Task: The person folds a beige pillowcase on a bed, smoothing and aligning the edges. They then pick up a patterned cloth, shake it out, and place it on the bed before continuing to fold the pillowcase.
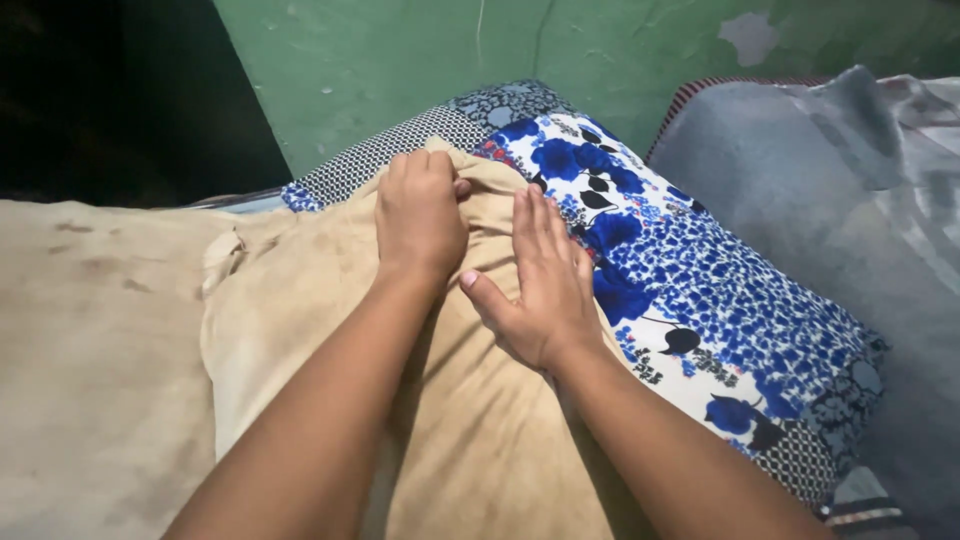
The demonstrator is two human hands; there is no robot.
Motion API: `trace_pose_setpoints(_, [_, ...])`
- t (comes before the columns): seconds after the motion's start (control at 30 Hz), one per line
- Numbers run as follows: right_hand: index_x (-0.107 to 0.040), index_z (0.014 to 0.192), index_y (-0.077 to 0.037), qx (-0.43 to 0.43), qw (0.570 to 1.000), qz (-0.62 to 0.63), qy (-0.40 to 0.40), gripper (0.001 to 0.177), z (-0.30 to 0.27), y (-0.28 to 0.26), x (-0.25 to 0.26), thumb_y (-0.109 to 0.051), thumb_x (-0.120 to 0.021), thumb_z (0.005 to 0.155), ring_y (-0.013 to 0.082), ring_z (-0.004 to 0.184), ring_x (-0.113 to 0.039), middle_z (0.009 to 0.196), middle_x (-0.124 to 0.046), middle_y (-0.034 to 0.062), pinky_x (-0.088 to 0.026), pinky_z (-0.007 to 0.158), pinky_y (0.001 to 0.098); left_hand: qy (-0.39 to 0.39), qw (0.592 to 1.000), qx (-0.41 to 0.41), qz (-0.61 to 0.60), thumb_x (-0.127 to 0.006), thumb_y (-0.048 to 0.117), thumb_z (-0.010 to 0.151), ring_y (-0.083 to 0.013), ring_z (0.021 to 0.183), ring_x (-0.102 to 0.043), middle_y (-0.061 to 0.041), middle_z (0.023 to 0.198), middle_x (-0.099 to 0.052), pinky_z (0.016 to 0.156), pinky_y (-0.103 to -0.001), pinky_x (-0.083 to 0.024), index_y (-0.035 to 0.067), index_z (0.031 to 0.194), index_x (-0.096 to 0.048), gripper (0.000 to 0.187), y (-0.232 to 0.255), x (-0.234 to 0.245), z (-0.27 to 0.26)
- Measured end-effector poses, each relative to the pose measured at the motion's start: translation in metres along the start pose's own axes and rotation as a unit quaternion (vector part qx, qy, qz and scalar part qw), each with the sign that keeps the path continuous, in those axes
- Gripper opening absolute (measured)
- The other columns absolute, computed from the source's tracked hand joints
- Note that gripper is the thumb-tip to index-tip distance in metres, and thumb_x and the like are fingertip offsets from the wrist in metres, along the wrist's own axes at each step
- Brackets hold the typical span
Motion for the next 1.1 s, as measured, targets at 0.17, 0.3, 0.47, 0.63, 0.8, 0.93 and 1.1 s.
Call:
trace_pose_setpoints(0.17, [-0.015,0.164,-0.007,-0.005,1.000,0.002,0.002,0.105,-0.001,0.001,-0.003,-0.063,-0.059,0.087,0.0319,0.159,-0.012,0.173,-0.014,0.0144,-0.013,0.121,0.0585,-0.002,1.000,0.004,-0.018,-0.072,0.009,0.088,-0.0351,0.094,-0.061,-0.015,0.091,-0.068,0.084,-0.048,-0.049,0.003,0.084,-0.065,0.010,0.001,0.015,0.002])
trace_pose_setpoints(0.3, [-0.016,0.164,-0.008,-0.012,1.000,0.004,-0.005,0.105,0.002,-0.002,-0.002,-0.064,-0.059,0.087,0.0313,0.159,-0.011,0.172,-0.015,0.0141,-0.014,0.120,0.0593,-0.002,0.999,0.042,-0.002,-0.073,0.011,0.086,-0.0351,0.096,-0.063,-0.014,0.092,-0.070,0.084,-0.047,-0.050,0.003,0.083,-0.067,0.010,0.012,0.014,0.003])
trace_pose_setpoints(0.47, [-0.018,0.163,-0.010,-0.026,1.000,0.006,-0.012,0.101,0.002,-0.002,-0.002,-0.063,-0.059,0.088,0.0305,0.159,-0.012,0.173,-0.016,0.0118,-0.012,0.120,0.0603,-0.197,0.958,0.203,-0.047,-0.065,0.022,0.094,-0.0323,0.108,-0.067,-0.013,0.108,-0.073,0.096,-0.042,-0.050,0.010,0.101,-0.075,0.017,-0.006,0.058,0.008])
trace_pose_setpoints(0.63, [-0.025,0.162,-0.011,-0.023,1.000,0.007,-0.012,0.098,0.000,-0.004,0.002,-0.063,-0.060,0.086,0.0291,0.158,-0.015,0.171,-0.019,0.0099,-0.014,0.119,0.0593,-0.188,0.939,0.266,0.110,-0.061,0.056,0.089,-0.0282,0.138,-0.046,-0.008,0.139,-0.060,0.119,-0.065,-0.015,0.016,0.127,-0.068,0.056,-0.006,0.088,-0.037])
trace_pose_setpoints(0.8, [-0.032,0.159,-0.013,-0.040,0.999,0.001,-0.021,0.096,0.003,-0.007,0.001,-0.064,-0.061,0.083,0.0282,0.156,-0.019,0.169,-0.025,0.0095,-0.015,0.118,0.0602,-0.234,0.904,0.340,0.113,-0.046,0.079,0.084,-0.0333,0.150,-0.024,-0.009,0.157,-0.040,0.118,-0.063,-0.001,0.021,0.151,-0.046,0.088,-0.031,0.073,-0.043])
trace_pose_setpoints(0.93, [-0.038,0.154,-0.007,-0.012,0.999,-0.019,-0.031,0.093,0.008,-0.007,0.003,-0.065,-0.059,0.085,0.0321,0.153,-0.028,0.163,-0.035,0.0164,-0.026,0.118,0.0589,-0.265,0.892,0.349,0.109,-0.036,0.081,0.088,-0.0323,0.152,-0.023,-0.008,0.160,-0.037,0.121,-0.061,-0.001,0.022,0.155,-0.040,0.089,-0.041,0.062,-0.041])
trace_pose_setpoints(1.1, [-0.039,0.150,-0.002,-0.066,0.985,-0.072,-0.142,0.094,0.046,-0.017,0.013,-0.072,-0.054,0.089,0.0373,0.143,-0.040,0.154,-0.041,0.0241,-0.030,0.116,0.0595,-0.262,0.891,0.356,0.104,-0.035,0.080,0.089,-0.0309,0.153,-0.020,-0.008,0.163,-0.032,0.120,-0.061,0.002,0.024,0.156,-0.038,0.088,-0.045,0.057,-0.050])
Point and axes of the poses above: each hand's wrist, its own z-axis towards the middle knuckle, its own x-axis out of the back of the hand, y = z × x, the point moved 1 cm from there along z, towards the middle knuckle
